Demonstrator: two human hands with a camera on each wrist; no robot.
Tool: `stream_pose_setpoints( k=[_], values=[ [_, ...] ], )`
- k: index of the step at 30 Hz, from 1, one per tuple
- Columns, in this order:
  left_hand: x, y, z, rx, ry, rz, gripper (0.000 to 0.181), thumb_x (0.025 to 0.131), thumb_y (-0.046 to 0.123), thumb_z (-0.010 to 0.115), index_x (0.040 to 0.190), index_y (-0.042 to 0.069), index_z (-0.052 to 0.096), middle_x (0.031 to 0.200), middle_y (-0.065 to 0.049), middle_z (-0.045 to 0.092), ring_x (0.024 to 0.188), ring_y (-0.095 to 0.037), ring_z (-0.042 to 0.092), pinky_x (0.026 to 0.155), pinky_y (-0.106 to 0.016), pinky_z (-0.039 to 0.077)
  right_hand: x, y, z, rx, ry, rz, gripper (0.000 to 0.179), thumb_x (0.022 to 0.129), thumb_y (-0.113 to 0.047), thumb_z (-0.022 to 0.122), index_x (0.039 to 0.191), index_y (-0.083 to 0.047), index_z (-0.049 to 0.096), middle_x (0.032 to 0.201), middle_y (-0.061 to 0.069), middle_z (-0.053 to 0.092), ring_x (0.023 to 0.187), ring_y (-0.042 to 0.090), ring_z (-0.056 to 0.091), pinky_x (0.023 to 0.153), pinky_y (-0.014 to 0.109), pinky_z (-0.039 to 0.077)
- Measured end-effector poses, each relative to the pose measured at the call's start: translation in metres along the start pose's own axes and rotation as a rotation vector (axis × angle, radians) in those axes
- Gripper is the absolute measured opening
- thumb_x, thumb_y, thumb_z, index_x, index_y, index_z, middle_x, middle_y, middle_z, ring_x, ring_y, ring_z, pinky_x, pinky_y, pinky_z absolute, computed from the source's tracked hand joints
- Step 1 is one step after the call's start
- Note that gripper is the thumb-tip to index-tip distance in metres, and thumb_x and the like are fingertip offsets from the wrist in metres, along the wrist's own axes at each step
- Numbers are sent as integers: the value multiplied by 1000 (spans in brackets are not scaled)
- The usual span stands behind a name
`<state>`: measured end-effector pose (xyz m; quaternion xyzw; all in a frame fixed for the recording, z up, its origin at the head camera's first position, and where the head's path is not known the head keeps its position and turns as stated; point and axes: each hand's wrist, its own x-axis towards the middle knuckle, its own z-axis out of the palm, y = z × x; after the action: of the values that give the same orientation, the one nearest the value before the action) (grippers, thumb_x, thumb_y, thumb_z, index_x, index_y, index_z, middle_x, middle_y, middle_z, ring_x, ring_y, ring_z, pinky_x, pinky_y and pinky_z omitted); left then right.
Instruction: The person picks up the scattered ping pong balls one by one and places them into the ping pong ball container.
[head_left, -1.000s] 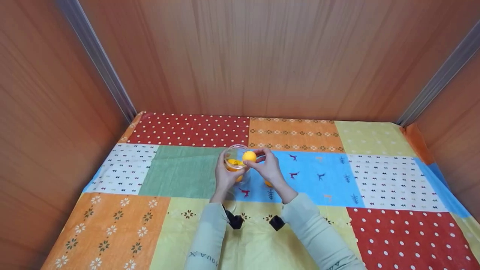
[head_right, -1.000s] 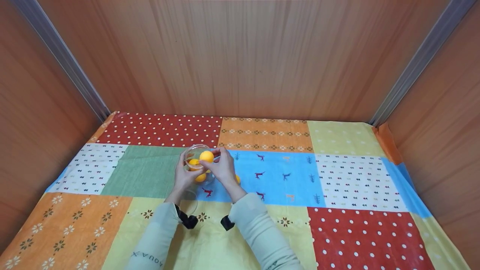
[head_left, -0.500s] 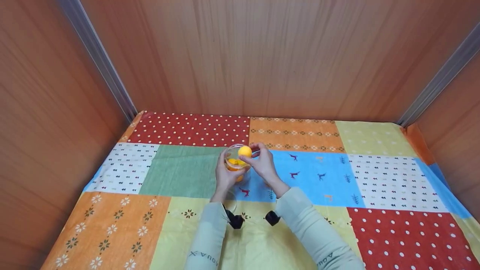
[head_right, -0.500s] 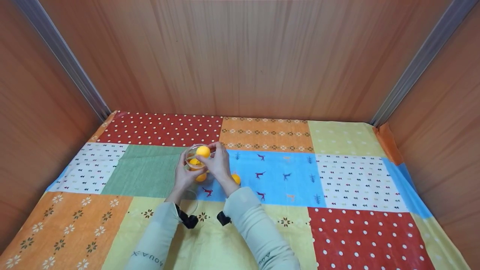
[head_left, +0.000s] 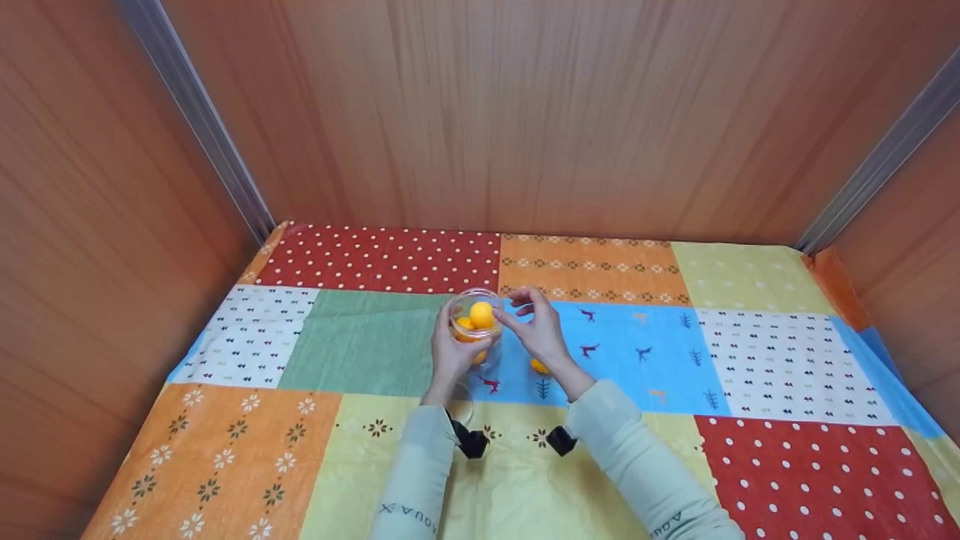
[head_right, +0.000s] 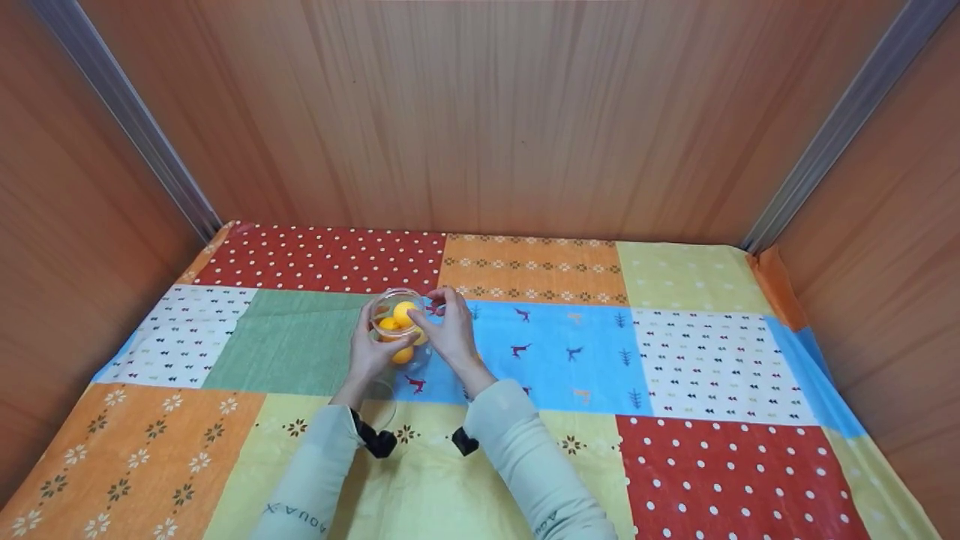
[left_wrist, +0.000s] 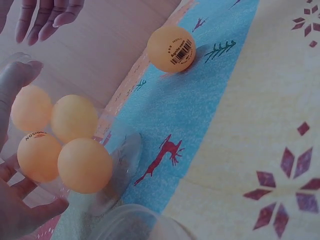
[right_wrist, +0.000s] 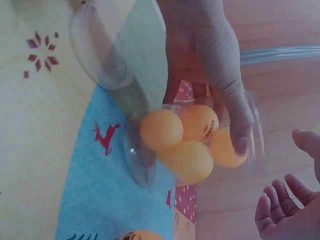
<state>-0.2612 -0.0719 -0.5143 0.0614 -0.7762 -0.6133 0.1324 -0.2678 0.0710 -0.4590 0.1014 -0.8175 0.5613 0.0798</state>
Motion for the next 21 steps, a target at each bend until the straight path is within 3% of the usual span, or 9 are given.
stream_pose_setpoints(
  k=[10,21],
  values=[
    [1,1,0,-2,0,-5,79,64,13,79,131,16,36,124,-5,44,113,-22,41,97,-40,33,-7,22,-16,-76,-51,-8,33,78,-21,68,103,-4,55,96,11,57,87,28,53,70,33,46],
    [0,0,0,-10,-2,10,80,64,13,79,131,14,36,125,-5,44,113,-22,41,95,-39,36,-17,44,-30,-176,-181,58,41,75,-18,71,111,-5,58,110,10,57,99,25,51,82,39,44]
  ],
)
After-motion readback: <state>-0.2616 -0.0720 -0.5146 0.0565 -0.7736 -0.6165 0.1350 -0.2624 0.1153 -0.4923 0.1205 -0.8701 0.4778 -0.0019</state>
